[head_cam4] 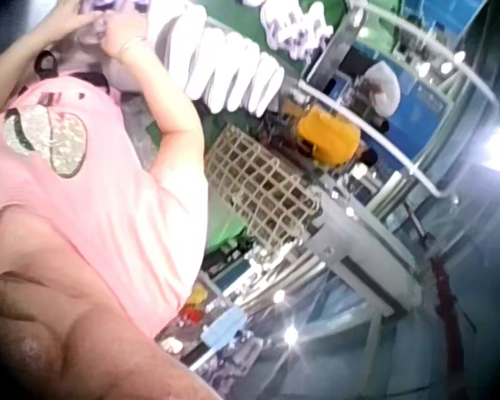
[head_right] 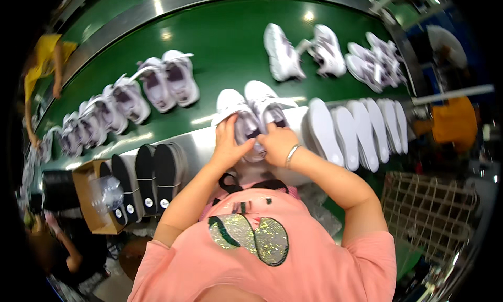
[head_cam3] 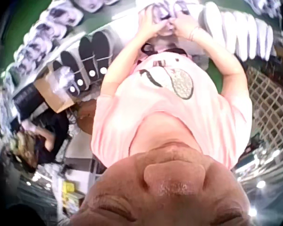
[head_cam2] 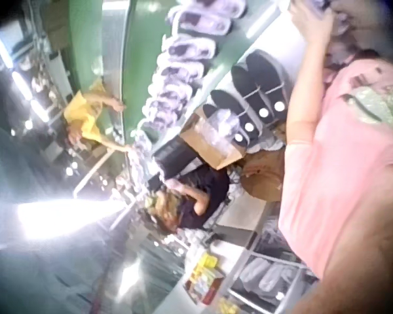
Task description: The person places an insole into a shoe, pulls the tongue forward, and presses the interior. They repeat this for another shoe, then pick up a completed pair from the work surface and move it aside.
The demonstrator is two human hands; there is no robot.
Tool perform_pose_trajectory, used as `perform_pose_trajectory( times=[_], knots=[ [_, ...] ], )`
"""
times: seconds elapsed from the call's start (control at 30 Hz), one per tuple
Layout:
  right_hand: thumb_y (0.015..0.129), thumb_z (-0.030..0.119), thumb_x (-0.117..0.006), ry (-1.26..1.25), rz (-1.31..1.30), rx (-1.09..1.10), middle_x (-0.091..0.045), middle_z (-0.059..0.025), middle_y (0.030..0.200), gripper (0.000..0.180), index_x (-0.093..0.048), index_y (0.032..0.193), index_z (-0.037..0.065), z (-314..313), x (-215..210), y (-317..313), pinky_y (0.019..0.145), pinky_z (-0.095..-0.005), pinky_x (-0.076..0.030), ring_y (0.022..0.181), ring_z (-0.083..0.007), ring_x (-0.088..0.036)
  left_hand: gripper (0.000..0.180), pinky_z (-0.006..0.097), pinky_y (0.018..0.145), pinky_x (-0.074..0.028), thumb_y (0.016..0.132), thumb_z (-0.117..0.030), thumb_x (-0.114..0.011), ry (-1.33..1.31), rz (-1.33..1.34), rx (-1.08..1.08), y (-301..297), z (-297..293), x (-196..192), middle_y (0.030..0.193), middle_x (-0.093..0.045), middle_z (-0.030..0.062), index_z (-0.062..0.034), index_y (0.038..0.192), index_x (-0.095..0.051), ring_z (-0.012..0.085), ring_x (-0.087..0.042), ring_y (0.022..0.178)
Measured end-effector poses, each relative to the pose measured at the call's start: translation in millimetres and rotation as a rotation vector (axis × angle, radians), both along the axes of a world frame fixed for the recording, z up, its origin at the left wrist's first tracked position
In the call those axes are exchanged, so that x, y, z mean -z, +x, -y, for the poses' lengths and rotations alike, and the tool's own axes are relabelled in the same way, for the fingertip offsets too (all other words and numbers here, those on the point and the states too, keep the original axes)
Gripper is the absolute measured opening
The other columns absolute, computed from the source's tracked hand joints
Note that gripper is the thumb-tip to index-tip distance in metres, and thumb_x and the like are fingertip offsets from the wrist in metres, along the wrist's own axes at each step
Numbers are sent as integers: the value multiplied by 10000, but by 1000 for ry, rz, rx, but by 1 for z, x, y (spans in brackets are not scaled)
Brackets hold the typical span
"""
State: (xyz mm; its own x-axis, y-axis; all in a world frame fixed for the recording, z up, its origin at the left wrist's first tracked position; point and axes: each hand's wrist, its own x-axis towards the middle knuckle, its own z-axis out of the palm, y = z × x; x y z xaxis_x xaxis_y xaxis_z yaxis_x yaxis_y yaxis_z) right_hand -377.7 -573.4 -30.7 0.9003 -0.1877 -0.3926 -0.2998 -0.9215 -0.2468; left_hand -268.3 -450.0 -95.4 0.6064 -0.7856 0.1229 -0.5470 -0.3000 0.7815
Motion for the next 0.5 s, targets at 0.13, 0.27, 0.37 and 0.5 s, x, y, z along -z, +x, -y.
perform_pose_trajectory(
  times=[0.13, 0.27, 0.37, 0.5],
  knots=[
    [648, 153, -571, 6, 109, 33, -492, -144, 947, 338, -551, 985, 133, -14, 8, -44, 767, -384, -366, 895, -277, -508, 783, 443, 915, -280, 567, -262, -674, 423, -8, 10, -26, 9, -16, 1201, -367, 212, -17, 1220, -320, 376, -352, 1096],
    [680, 119, -543, 185, 498, 208, -597, -102, 837, 211, -582, 879, 59, 19, -2, -80, 705, -375, -436, 780, -270, -561, 500, 419, 833, -362, 620, -183, -656, 192, 323, 142, -29, 19, -22, 1070, -455, 157, -26, 1044, -443, 332, -422, 1030],
    [726, 159, -579, -65, 601, 574, -585, -138, 869, 208, -564, 897, 42, 51, 11, -110, 730, -371, -434, 823, -297, -543, 458, 388, 727, -414, 653, -173, -646, 110, 260, 292, -23, 30, -13, 957, -494, 151, -17, 1034, -446, 324, -492, 875],
    [687, 292, -640, -214, 191, 760, -554, -121, 977, 398, -508, 983, 61, 73, 45, -134, 745, -386, -427, 921, -295, -508, 239, 368, 690, -432, 721, -110, -579, -65, 275, 299, -15, 33, -18, 923, -511, 129, -28, 937, -521, 309, -513, 833]
  ],
)
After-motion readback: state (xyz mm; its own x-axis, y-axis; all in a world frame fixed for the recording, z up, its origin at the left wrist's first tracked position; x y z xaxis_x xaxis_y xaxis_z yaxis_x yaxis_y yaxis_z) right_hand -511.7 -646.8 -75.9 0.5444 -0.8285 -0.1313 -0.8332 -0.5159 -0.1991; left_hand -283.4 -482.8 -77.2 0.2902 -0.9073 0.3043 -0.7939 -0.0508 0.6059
